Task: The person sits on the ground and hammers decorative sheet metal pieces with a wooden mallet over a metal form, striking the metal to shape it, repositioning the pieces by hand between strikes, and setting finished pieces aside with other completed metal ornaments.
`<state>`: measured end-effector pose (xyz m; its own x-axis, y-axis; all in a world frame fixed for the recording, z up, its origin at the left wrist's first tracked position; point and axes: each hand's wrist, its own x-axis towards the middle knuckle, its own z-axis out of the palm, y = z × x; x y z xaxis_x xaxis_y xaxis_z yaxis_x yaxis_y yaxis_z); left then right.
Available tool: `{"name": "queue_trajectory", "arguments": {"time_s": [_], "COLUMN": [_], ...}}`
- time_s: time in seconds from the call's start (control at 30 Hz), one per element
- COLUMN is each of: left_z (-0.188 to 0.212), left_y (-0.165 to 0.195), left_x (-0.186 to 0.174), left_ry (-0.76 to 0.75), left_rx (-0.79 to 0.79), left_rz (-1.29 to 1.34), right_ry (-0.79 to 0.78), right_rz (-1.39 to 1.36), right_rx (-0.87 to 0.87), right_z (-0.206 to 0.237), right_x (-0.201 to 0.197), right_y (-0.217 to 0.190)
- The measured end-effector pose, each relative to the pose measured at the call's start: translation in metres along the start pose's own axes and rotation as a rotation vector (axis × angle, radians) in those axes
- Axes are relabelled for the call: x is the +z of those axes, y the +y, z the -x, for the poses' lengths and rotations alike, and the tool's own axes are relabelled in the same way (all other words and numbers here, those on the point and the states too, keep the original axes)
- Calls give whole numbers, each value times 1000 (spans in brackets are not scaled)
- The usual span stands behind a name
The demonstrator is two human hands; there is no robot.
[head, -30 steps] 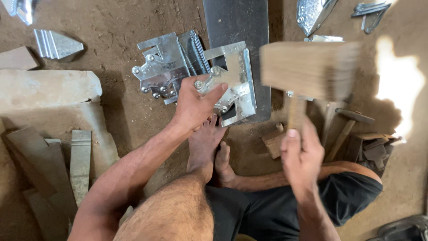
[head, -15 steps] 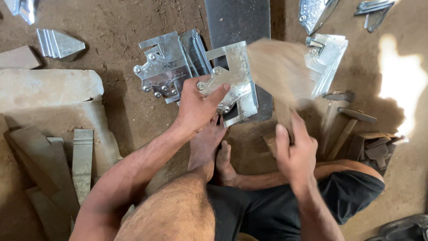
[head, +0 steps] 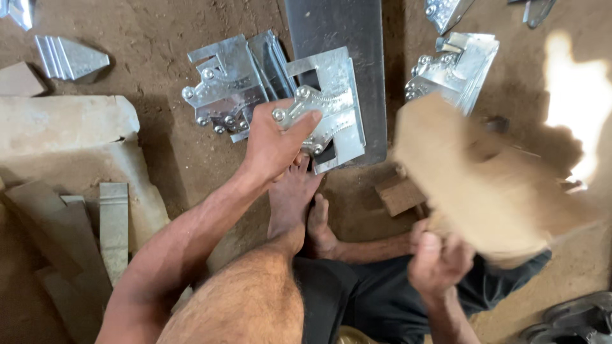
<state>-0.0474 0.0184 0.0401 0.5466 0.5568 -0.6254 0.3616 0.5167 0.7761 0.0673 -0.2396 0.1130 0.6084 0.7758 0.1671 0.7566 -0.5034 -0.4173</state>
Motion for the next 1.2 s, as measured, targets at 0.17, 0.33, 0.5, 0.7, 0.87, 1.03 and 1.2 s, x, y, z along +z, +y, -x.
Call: {"name": "queue_trajectory", "arguments": {"time_s": [0.17, 0.33, 0.5, 0.7, 0.87, 1.03, 1.2], "left_z": [-2, -3, -9, -11, -50, -80, -82], "left_y": [-2, -1, -14, 0, 65, 79, 54], "left_x": [0, -2, -3, -5, -4, 0, -17], "left_ry": [-48, -39, -23, -4, -340, -465, -399], "left_rx": [92, 17, 69, 120, 891, 1677, 1673], "left_rz": [-10, 22, 63, 36, -758, -1678, -1408], "right_ry": [-186, -87, -88, -257, -254, -115, -141], "right_rz": [-400, -216, -488, -575, -888, -1026, -830], "right_rx": [423, 76, 363, 521, 620, 944, 692], "right_z": [2, -21, -45, -36, -22, -30, -32], "right_x": [0, 8, 14, 25, 10, 19, 64], "right_y": [-1, -7, -8, 36, 110, 144, 130]}}
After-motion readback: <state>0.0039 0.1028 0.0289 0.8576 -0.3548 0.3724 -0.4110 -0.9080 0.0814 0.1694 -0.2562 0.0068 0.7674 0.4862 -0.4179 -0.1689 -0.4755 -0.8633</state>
